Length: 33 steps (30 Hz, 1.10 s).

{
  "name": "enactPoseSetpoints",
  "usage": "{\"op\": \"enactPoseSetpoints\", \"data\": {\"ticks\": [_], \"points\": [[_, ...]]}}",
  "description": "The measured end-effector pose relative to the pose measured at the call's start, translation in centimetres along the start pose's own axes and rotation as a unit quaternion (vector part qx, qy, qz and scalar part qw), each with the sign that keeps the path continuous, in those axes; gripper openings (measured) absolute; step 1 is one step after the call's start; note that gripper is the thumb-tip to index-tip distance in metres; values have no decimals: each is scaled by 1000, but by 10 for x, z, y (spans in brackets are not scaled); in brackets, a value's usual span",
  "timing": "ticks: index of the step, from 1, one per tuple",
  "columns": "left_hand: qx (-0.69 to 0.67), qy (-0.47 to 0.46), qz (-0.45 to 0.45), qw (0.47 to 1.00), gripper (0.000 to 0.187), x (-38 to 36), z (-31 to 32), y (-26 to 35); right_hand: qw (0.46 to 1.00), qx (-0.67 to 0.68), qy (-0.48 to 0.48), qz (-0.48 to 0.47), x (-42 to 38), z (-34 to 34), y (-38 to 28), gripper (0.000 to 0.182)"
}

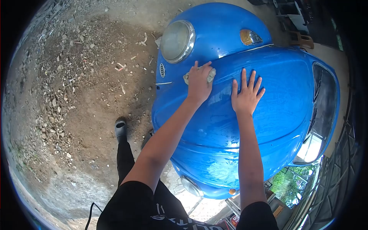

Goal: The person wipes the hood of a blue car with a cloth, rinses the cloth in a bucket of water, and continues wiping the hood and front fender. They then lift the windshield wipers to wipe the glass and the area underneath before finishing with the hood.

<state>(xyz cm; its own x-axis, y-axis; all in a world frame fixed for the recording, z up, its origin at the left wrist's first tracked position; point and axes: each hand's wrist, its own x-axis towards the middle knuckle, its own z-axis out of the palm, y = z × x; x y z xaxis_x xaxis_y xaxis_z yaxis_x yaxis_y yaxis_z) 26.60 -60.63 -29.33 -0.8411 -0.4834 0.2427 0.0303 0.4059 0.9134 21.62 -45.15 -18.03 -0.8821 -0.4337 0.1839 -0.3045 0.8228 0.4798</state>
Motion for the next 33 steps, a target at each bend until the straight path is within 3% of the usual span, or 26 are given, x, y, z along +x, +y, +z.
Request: {"op": "enactPoseSetpoints", "data": {"ticks": [1,4,7,9,11,13,16,18,21,23,25,26,29,33], "points": [[-11,-3,65,998,36,12,1,23,1000,-2,-17,2,1,0,1,60],[2,-12,68,998,34,3,4,29,996,-8,-89,16,21,-18,-4,58],[-60,14,-2,998,46,-24,-9,-16,993,110,-5,-39,52,4,-24,58],[-84,19,-40,995,32,-42,-27,-55,995,81,-27,-49,50,11,-55,60],[-97,-20,-239,966,33,-78,-49,-106,996,49,-47,-55,43,12,-97,62],[-150,-32,-367,917,39,-141,-68,-169,988,39,-107,-106,32,10,-127,70],[-68,27,-478,875,36,-263,-53,-245,980,-26,-149,-127,20,16,-148,80],[11,86,-522,849,38,-312,-25,-270,983,-32,-126,-133,18,20,-149,80],[-82,71,-517,849,33,-223,-44,-227,979,-66,-142,-130,15,15,-150,81],[-118,34,-381,916,25,-143,-52,-198,978,-75,-149,-122,19,13,-154,81],[-202,-35,-249,947,27,-76,-53,-159,978,-78,-146,-123,21,12,-156,81],[-204,-45,-269,940,27,-66,-53,-157,978,-81,-149,-122,19,12,-155,81],[-197,-49,-320,926,28,-71,-53,-161,979,-96,-132,-124,17,15,-155,82],[-131,25,-393,910,30,-197,-62,-221,978,-115,-124,-124,13,18,-153,82]]}}
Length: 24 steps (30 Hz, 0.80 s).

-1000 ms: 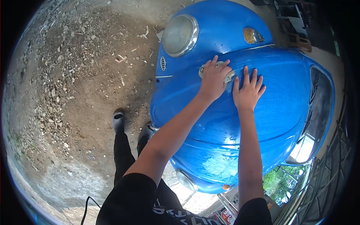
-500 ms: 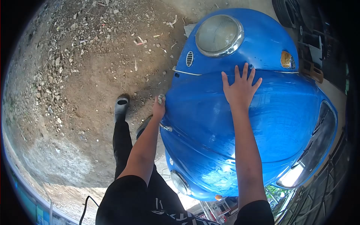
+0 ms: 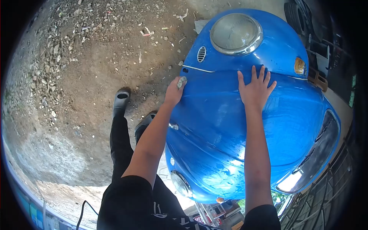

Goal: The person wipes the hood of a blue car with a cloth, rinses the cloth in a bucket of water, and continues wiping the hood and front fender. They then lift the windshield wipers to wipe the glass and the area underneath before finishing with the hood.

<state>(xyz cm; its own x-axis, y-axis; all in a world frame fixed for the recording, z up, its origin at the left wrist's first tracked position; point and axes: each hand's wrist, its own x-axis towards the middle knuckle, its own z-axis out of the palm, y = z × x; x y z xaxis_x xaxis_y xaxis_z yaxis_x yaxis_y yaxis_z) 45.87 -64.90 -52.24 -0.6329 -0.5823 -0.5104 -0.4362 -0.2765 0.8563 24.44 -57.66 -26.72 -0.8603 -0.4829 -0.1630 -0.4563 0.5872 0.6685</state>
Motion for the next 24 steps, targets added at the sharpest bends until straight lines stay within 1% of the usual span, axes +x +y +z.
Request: {"op": "enactPoseSetpoints", "data": {"ticks": [2,4,5,6,8,10,11,12,15,18,19,20,21,23,24], "points": [[48,18,-171,984,33,-45,-23,-69,1000,-5,-2,2,3,-5,-2,83],[12,110,-180,977,35,-68,-2,-136,1000,-11,-2,3,4,-5,-4,83],[-5,152,-185,971,36,-75,4,-154,1000,-16,-4,4,3,-4,-3,83],[4,100,-177,979,35,-70,1,-135,1000,-18,-1,5,2,-4,0,83],[29,1,-162,986,34,-54,-12,-44,1000,-16,2,5,2,-5,-3,83],[27,29,39,998,29,-63,15,25,1000,-27,15,2,2,-2,-2,83],[80,51,76,993,31,-80,34,63,999,-25,23,1,3,0,-1,84],[134,72,111,982,35,-103,48,87,999,-23,29,0,1,1,0,84],[124,32,228,965,39,-140,51,92,999,-15,30,-1,-1,1,1,85],[33,-78,265,960,37,-110,13,45,999,-2,38,-2,-1,5,2,85],[95,-52,180,978,35,-101,2,31,999,2,43,-1,0,5,1,85],[181,-20,74,981,38,-94,-4,13,999,2,42,-1,-1,5,0,85],[262,13,-31,964,41,-89,-5,-7,999,1,42,1,-3,4,0,85],[224,39,-233,945,45,-82,-5,-48,999,1,52,3,1,1,-1,86],[197,12,-234,952,44,-84,-8,-47,999,1,54,3,0,2,-1,86]]}}
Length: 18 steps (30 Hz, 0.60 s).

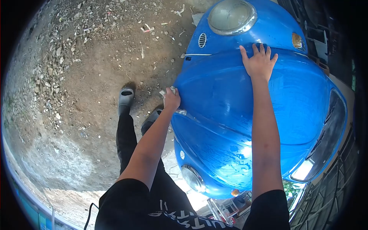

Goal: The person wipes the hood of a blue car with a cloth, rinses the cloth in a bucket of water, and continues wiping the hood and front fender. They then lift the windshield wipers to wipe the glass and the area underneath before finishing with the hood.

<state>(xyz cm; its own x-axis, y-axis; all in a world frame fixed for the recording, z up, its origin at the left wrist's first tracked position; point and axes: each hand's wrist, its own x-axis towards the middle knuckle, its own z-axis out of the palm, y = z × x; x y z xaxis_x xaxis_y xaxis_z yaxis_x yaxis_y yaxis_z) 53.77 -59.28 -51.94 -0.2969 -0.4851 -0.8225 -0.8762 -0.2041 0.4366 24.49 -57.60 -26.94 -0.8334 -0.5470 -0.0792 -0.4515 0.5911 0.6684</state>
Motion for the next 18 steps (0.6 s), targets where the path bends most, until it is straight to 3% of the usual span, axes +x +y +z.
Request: {"op": "enactPoseSetpoints", "data": {"ticks": [2,3,5,7,9,12,13,16,18], "points": [[-41,-66,9,997,43,-20,-14,5,1000,-3,-1,0,-3,1,2,86],[-40,-37,47,997,38,-40,-20,18,1000,-3,-2,0,-3,0,1,86],[-93,-40,132,986,34,-78,-14,34,1000,-1,0,1,0,0,1,86],[-61,45,323,943,37,-135,6,43,1000,2,2,1,-1,4,1,86],[-42,11,345,938,44,-188,4,47,1000,7,-1,0,-3,2,2,86],[-11,26,465,885,47,-192,-7,30,1000,19,2,1,-2,3,4,87],[-58,-27,414,908,52,-175,-13,26,1000,23,3,0,-3,4,4,87],[29,47,299,953,55,-133,-20,30,1000,18,-7,4,-1,5,3,91],[119,230,370,892,57,-80,4,7,1000,21,-10,1,-3,4,1,91]]}}
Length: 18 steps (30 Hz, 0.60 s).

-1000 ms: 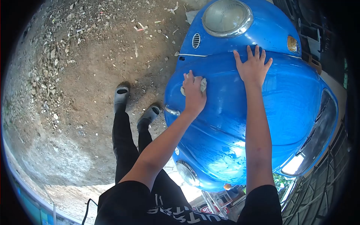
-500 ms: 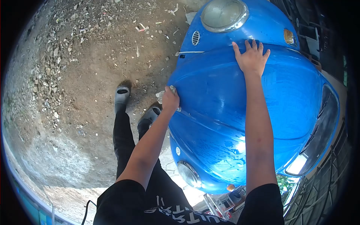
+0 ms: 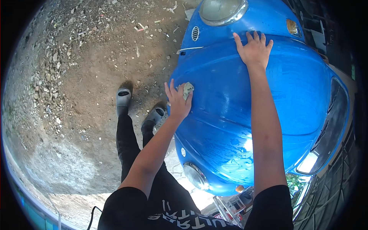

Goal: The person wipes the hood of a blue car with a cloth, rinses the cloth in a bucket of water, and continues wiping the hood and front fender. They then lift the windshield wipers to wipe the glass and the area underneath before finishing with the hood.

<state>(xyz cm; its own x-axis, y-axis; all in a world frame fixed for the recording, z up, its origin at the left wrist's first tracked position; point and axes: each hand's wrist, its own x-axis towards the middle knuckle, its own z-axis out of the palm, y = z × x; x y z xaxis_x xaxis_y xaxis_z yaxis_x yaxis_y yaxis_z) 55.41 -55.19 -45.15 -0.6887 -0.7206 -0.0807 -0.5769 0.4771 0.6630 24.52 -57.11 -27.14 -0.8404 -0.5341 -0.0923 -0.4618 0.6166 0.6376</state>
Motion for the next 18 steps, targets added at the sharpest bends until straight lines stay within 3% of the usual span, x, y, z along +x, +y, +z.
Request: {"op": "enactPoseSetpoints", "data": {"ticks": [2,5,8,9,12,14,17,18], "points": [[-291,-94,-168,937,51,15,16,-13,1000,-6,7,3,1,0,3,90],[-193,-245,-229,922,45,25,-21,-13,999,-9,29,-9,-1,5,2,87],[-87,-263,-219,936,42,14,-15,-47,999,-7,37,-10,0,7,2,87],[-32,-257,-172,951,37,10,-14,-51,999,-6,34,-8,-1,7,2,87],[-169,-293,-228,913,31,18,-47,3,1000,-3,29,-8,3,4,1,87],[-270,-72,-55,959,47,-27,-25,37,1000,-7,21,-7,3,4,1,88],[-315,-99,47,943,67,-58,-37,78,1000,3,-14,-6,1,-12,0,79],[-314,-94,69,942,67,-53,-36,85,992,114,34,-42,2,-9,8,75]]}}
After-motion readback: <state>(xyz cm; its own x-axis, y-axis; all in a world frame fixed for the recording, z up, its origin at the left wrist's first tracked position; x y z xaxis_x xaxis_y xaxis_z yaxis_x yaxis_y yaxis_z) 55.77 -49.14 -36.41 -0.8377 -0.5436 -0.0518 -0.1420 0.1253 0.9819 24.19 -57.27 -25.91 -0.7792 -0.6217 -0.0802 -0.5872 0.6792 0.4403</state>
